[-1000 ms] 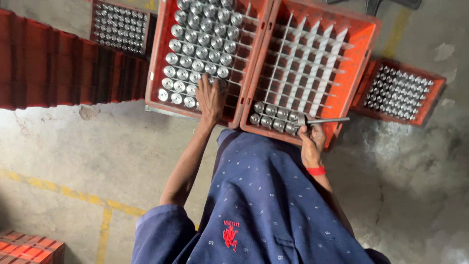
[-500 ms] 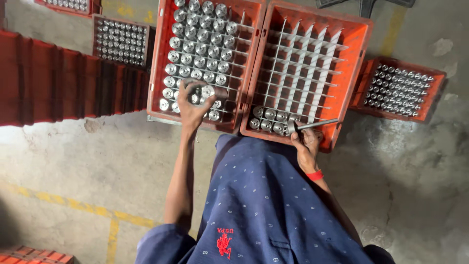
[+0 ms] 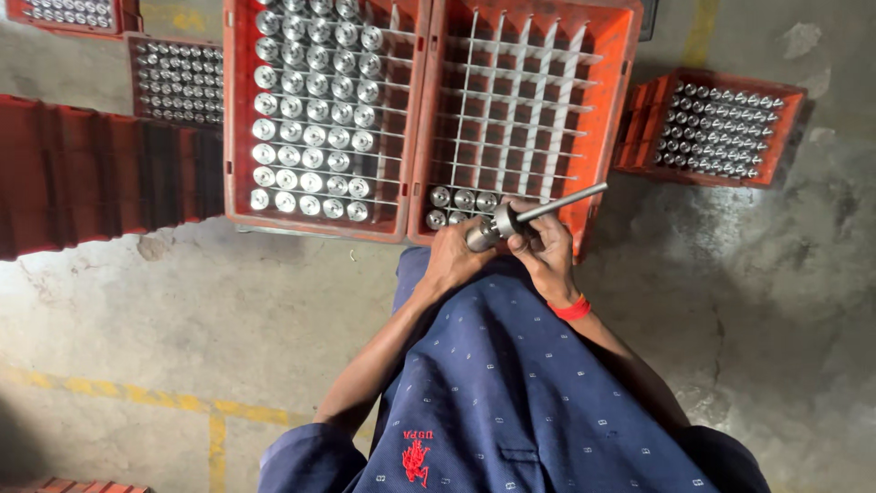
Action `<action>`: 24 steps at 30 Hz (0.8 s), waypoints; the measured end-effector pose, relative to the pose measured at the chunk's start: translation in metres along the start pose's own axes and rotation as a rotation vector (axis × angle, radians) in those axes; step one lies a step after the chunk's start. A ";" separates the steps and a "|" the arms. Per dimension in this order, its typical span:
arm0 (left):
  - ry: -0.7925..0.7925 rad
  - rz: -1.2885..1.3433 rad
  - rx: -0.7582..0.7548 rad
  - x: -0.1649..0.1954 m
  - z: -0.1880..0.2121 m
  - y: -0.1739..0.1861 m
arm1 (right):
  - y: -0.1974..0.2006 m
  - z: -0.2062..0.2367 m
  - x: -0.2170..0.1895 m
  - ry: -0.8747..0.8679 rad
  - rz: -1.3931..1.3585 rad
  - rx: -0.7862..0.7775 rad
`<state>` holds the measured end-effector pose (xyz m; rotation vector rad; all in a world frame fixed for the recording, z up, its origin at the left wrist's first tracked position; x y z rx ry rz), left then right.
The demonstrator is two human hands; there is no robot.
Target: The person uses a metal tool to press small metal caps into a red crate with a white grid insert. They repeatedly pick caps from a second crate and place them into the grid, then move the filled crate aside and bring a new empty crate into position.
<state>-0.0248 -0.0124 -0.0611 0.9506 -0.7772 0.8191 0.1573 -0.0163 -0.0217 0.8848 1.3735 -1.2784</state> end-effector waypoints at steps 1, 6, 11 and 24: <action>-0.005 0.011 -0.040 0.007 0.000 -0.001 | 0.003 0.001 -0.003 -0.006 0.027 -0.013; -0.037 0.040 -0.306 0.022 -0.014 -0.010 | 0.027 0.008 -0.001 0.006 0.039 -0.147; -0.138 0.136 -0.406 0.017 -0.025 -0.020 | 0.061 0.011 0.021 -0.038 0.080 -0.079; -0.665 -0.567 -0.111 -0.014 -0.052 -0.079 | 0.111 0.025 0.053 -0.068 -0.152 0.464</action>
Point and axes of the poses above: each hand's wrist, its own z-axis away from the middle knuckle, its own y-axis out of the back of the hand, x = y × z, the point moved 2 cm from there along -z, towards the middle knuckle, and after that the axes turned 1 degree about -x, right-handed, at the moved point
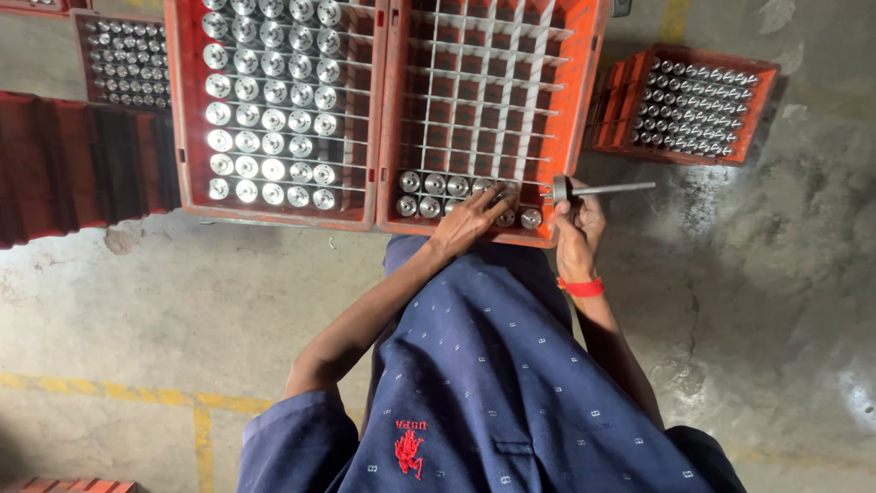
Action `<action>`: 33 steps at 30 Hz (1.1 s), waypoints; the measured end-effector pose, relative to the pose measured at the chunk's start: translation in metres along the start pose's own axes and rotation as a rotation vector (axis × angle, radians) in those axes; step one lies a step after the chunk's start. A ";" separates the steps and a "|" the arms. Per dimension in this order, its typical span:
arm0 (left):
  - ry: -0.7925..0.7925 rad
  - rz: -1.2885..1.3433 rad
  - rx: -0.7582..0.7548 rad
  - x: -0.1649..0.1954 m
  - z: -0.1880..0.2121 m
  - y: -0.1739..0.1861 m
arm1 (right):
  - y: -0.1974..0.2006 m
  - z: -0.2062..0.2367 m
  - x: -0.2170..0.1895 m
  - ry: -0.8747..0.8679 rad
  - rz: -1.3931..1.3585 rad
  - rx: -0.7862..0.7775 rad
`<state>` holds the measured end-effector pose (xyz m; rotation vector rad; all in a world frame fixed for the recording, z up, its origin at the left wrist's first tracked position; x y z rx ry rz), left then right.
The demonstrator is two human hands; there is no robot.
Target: The person uses a metal tool to press small metal caps into a red crate with a white grid insert. They repeatedly pick caps from a second crate and place them into the grid, then move the filled crate aside and bring a new empty crate into position.
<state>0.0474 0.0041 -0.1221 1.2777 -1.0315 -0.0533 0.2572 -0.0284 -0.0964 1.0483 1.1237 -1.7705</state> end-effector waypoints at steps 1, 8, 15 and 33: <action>-0.015 0.074 0.085 -0.001 0.008 0.003 | -0.003 0.004 0.003 0.002 -0.001 0.006; 0.411 -0.071 0.502 -0.068 0.095 0.096 | -0.027 0.029 0.007 -0.009 0.049 -0.028; 0.796 -0.425 0.417 -0.139 0.131 0.124 | -0.069 0.026 0.022 -0.050 0.117 -0.110; 0.647 0.509 0.369 -0.053 0.068 0.086 | -0.118 0.030 0.009 -0.068 0.148 -0.289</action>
Point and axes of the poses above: each hand's wrist, its own z-axis away from the middle knuckle, its own y-axis out of the back of the hand, x = y × z, the point moved 2 cm from there along -z, towards the middle knuckle, and after that the axes turned 1 degree about -x, right-handed, at the moved point
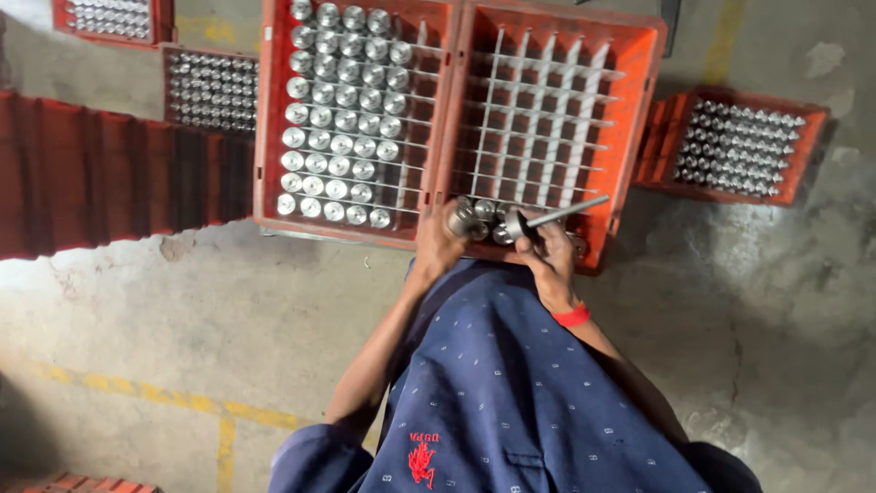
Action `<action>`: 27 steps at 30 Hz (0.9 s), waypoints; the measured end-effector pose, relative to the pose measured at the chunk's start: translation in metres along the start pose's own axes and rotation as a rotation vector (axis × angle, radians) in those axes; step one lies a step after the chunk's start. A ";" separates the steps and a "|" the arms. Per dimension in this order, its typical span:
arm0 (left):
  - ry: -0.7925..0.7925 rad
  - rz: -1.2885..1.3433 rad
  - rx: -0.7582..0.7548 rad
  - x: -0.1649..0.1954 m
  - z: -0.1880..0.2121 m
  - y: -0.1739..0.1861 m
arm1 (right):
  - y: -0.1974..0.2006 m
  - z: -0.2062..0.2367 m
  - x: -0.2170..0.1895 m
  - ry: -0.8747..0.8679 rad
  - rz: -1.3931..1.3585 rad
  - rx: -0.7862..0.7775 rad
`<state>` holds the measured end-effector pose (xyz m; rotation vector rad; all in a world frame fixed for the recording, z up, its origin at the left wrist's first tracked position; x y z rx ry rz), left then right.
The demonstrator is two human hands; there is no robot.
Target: The person uses a metal tool to press small metal caps into a red crate with a white grid insert. They repeatedly pick caps from a second crate and place them into the grid, then move the filled crate aside and bring a new empty crate into position.
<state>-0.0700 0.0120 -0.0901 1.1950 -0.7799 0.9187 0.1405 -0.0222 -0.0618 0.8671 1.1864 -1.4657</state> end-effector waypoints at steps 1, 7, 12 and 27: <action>-0.031 -0.051 -0.012 0.010 0.009 -0.010 | -0.002 -0.001 -0.009 0.002 0.016 -0.007; 0.073 -0.156 -0.344 0.044 0.023 -0.039 | 0.010 0.005 -0.037 0.155 0.173 -0.166; 0.086 0.023 -0.606 0.054 0.014 -0.052 | 0.048 0.007 -0.022 0.135 0.184 -0.307; -0.868 -0.447 -0.320 0.050 -0.017 -0.140 | 0.143 0.002 -0.006 0.149 -0.039 0.381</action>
Point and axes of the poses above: each hand's wrist, its own z-axis away from the middle knuckle, its own y-axis out of the back of the hand, x = y × z, the point moved 2 cm from there along -z, towards the middle knuckle, and after that the axes turned 1 degree about -x, right-handed, at the moved point
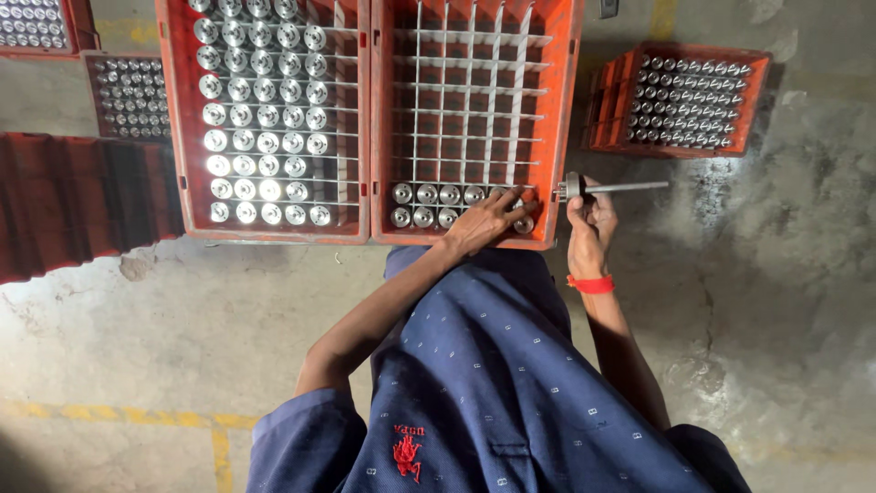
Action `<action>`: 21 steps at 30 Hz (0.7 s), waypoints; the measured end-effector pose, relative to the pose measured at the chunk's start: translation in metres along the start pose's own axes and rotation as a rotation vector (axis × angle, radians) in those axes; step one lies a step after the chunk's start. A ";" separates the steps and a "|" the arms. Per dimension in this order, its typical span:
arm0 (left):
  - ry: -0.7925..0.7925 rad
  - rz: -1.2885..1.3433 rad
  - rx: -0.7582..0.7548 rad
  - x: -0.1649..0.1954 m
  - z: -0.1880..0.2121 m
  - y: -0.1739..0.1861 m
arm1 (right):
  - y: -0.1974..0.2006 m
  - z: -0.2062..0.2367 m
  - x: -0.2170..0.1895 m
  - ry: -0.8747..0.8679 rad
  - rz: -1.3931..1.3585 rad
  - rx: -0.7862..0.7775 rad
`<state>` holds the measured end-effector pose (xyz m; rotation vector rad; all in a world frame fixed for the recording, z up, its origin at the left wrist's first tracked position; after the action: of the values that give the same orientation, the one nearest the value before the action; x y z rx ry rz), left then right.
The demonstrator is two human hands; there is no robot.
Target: The person uses a metal tool to press small metal caps into a red crate with a white grid insert. They repeatedly pick caps from a second crate and place them into the grid, then move the filled crate aside and bring a new empty crate into position.
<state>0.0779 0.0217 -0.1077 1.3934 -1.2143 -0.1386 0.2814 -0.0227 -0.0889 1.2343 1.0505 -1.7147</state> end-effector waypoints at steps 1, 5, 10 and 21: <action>0.025 0.107 0.032 -0.001 0.004 0.003 | -0.001 0.004 0.000 0.003 -0.008 -0.001; 0.410 0.413 -0.026 -0.015 0.043 0.034 | -0.004 0.019 0.009 -0.030 -0.028 0.005; 0.624 -0.007 0.311 -0.049 0.124 0.120 | -0.006 0.034 0.026 -0.062 -0.075 0.010; 1.023 -0.375 0.099 -0.118 0.193 0.138 | -0.081 0.040 0.031 -0.137 -0.124 -0.182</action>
<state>-0.1866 0.0146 -0.1175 1.4633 -0.1124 0.3502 0.1865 -0.0334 -0.0958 0.9419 1.1920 -1.7267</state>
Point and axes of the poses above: each hand's wrist, its own z-axis away from the middle knuckle, its own y-axis out of the back of the hand, x = y × z, the point moved 2 cm from there along -z, towards the middle knuckle, and after that the axes turned 1 degree about -x, right-handed, at the moved point
